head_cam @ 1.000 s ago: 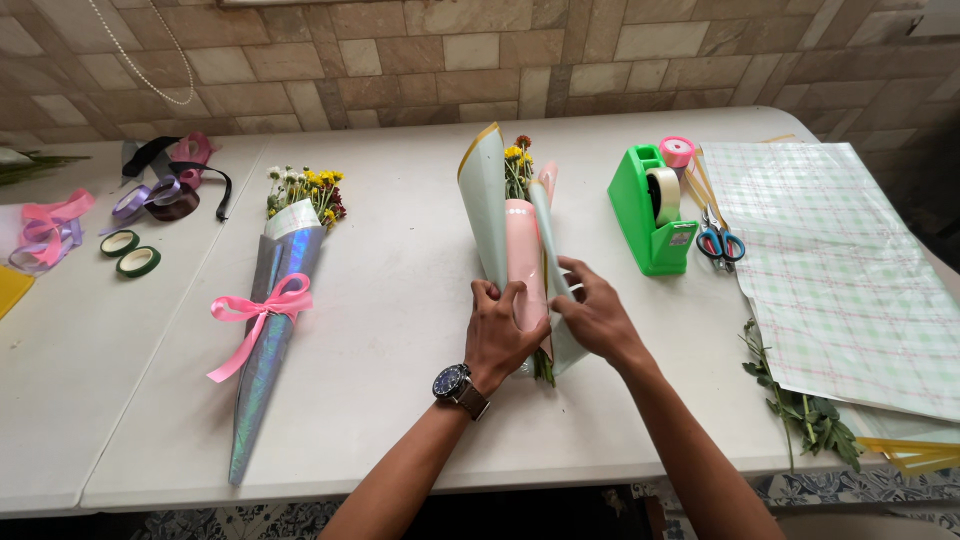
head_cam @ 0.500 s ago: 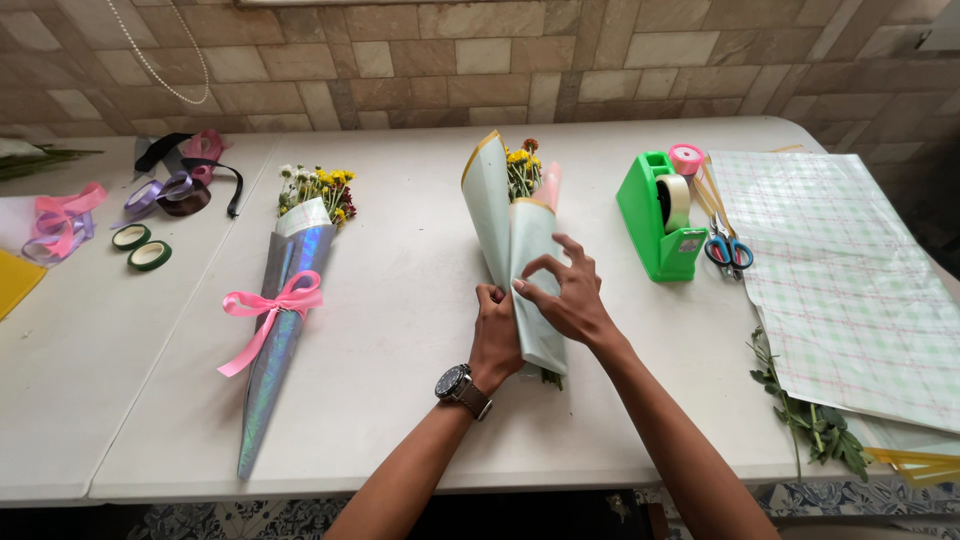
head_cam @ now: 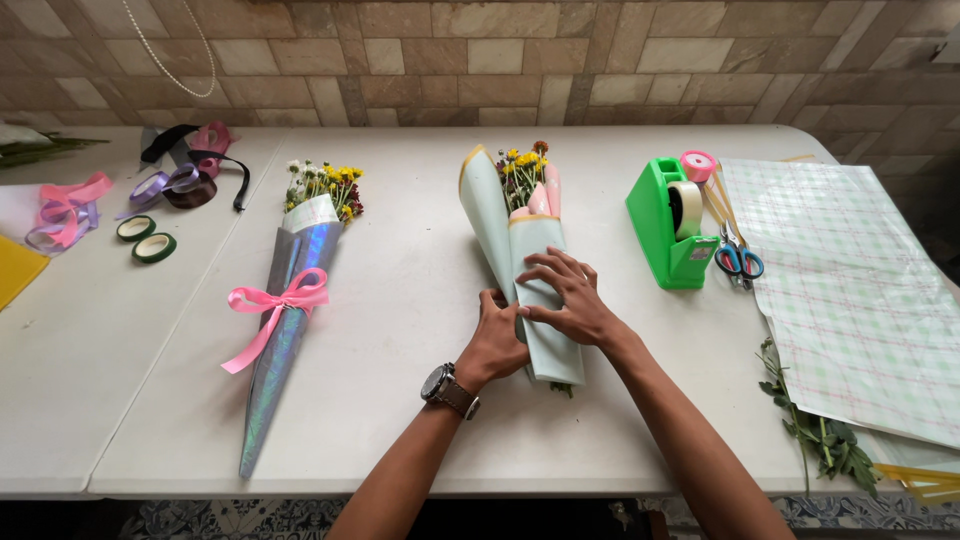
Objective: The person wraps a small bouquet of flowers by placing them on a sheet of light-blue and white paper, folding the paper around the stems, and securing it with tape.
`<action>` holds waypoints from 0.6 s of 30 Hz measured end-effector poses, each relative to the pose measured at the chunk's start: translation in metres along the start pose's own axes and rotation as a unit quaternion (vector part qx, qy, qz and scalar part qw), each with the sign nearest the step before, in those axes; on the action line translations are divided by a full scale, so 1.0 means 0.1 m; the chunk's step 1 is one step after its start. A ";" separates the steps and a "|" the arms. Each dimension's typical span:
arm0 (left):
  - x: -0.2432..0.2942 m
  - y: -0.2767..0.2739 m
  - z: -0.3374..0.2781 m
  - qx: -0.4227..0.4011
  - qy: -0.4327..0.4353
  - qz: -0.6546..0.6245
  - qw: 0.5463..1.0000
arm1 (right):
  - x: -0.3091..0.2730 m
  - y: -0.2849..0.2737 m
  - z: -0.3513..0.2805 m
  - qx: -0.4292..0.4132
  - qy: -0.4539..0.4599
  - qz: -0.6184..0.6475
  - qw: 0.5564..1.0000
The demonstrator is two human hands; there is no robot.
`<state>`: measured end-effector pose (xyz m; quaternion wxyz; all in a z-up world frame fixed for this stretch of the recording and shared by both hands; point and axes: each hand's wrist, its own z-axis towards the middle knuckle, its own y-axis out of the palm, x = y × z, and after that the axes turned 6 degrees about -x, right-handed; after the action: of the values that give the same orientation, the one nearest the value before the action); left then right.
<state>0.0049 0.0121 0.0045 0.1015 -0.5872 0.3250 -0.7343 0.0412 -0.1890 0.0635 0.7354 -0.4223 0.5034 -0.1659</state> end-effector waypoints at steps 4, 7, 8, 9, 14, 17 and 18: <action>-0.01 0.00 -0.01 -0.024 -0.023 -0.018 0.999 | 0.08 -0.02 0.04 -0.030 -0.010 -0.043 0.999; 0.15 -0.08 -0.09 -0.013 -0.010 -0.038 0.999 | 0.01 -0.08 0.06 -0.043 0.001 -0.056 0.997; 0.22 -0.12 -0.13 -0.003 0.005 -0.054 0.999 | -0.02 -0.09 0.06 -0.050 0.011 -0.066 0.997; 0.16 -0.11 -0.11 -0.003 0.005 -0.053 0.999 | -0.02 -0.08 0.09 -0.050 0.011 -0.066 0.997; 0.17 -0.18 -0.20 0.031 -0.022 -0.146 0.988 | -0.08 -0.07 0.17 -0.037 0.035 -0.142 0.989; 0.19 -0.18 -0.21 0.031 -0.033 -0.148 0.988 | -0.11 -0.04 0.20 -0.038 0.029 -0.196 0.979; 0.19 -0.17 -0.21 0.031 -0.032 -0.147 0.988 | -0.13 -0.03 0.18 -0.038 0.029 -0.196 0.979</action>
<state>-0.0166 0.0224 0.0273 0.0205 -0.6486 0.2089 -0.7316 0.0522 -0.1741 0.0763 0.6569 -0.5352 0.4380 -0.3003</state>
